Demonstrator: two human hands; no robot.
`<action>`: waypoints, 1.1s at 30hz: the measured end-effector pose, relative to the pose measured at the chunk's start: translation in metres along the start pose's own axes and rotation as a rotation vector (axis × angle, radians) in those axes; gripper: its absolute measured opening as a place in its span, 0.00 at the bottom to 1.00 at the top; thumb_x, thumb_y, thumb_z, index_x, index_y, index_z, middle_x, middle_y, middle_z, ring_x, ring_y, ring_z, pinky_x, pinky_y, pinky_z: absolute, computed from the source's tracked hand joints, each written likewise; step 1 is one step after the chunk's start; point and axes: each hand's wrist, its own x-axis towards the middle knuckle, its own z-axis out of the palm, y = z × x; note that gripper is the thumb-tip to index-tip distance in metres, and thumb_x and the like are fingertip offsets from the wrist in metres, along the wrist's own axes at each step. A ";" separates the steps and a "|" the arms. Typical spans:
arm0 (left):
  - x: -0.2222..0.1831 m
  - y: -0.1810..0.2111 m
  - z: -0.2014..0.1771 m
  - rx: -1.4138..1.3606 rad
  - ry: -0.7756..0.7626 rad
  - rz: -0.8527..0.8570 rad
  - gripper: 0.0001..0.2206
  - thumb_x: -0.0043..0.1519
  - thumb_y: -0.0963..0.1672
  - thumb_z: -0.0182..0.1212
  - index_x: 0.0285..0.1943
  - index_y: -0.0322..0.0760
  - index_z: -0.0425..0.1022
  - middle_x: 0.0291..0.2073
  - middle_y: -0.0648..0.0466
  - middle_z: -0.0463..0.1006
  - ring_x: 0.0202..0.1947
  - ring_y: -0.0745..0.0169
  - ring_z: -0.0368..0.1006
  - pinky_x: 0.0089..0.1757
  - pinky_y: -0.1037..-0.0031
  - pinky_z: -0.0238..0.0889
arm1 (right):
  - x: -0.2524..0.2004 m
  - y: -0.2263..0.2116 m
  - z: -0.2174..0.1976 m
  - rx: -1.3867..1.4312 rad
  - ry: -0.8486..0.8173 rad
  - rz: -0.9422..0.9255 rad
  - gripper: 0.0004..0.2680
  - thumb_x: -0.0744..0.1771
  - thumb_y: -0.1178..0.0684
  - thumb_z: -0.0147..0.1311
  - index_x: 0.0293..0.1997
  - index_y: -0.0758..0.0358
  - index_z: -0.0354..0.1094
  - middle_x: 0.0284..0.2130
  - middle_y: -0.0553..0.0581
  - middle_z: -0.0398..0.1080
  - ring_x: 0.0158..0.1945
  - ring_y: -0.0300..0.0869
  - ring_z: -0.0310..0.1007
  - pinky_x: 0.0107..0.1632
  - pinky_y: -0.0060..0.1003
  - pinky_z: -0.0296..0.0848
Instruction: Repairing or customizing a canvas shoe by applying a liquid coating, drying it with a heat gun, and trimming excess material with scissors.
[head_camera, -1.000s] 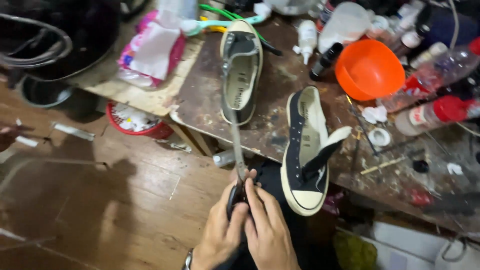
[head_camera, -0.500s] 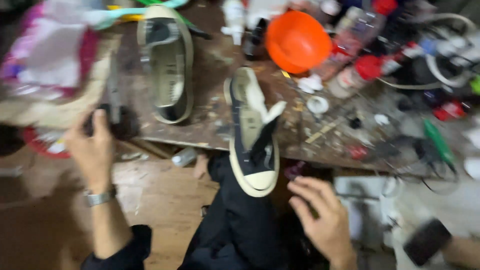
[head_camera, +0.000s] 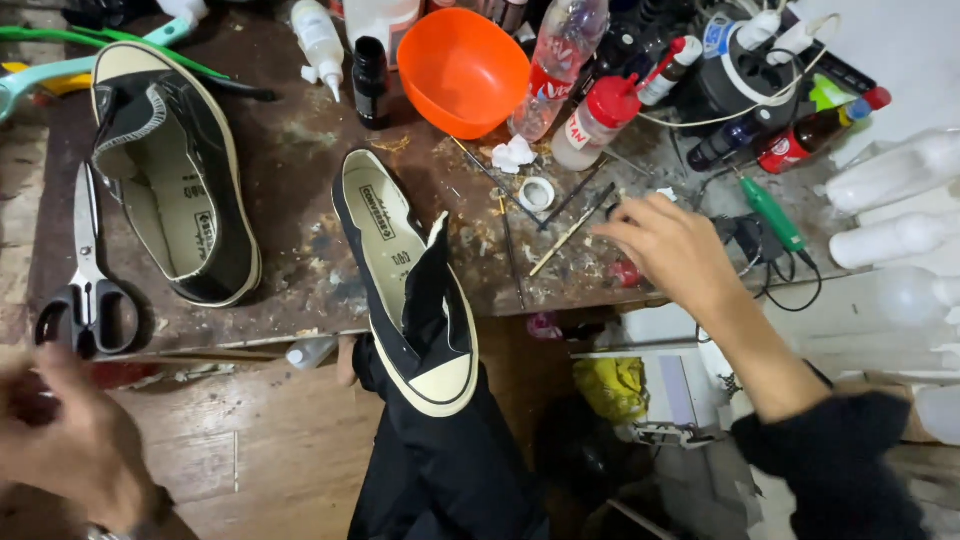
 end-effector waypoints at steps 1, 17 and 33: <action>-0.014 0.001 -0.003 -0.091 -0.044 -0.206 0.07 0.80 0.33 0.59 0.47 0.19 0.71 0.36 0.42 0.70 0.33 0.55 0.61 0.37 0.68 0.53 | 0.008 0.007 0.012 -0.080 -0.092 -0.089 0.08 0.65 0.57 0.53 0.46 0.48 0.71 0.37 0.49 0.67 0.39 0.40 0.63 0.17 0.31 0.68; 0.014 0.149 0.029 -0.448 -0.407 0.097 0.08 0.57 0.46 0.62 0.28 0.40 0.72 0.24 0.57 0.68 0.27 0.66 0.57 0.34 0.76 0.50 | 0.044 0.002 0.019 -0.322 -0.475 -0.291 0.21 0.56 0.66 0.55 0.51 0.54 0.59 0.44 0.50 0.63 0.45 0.41 0.67 0.26 0.35 0.78; 0.024 0.129 0.044 -0.316 -0.536 0.529 0.09 0.62 0.42 0.56 0.50 0.43 0.74 0.34 0.59 0.78 0.34 0.60 0.65 0.33 0.72 0.54 | -0.095 0.027 -0.001 0.405 0.150 0.163 0.05 0.71 0.69 0.54 0.51 0.83 0.65 0.50 0.76 0.66 0.55 0.59 0.66 0.64 0.46 0.65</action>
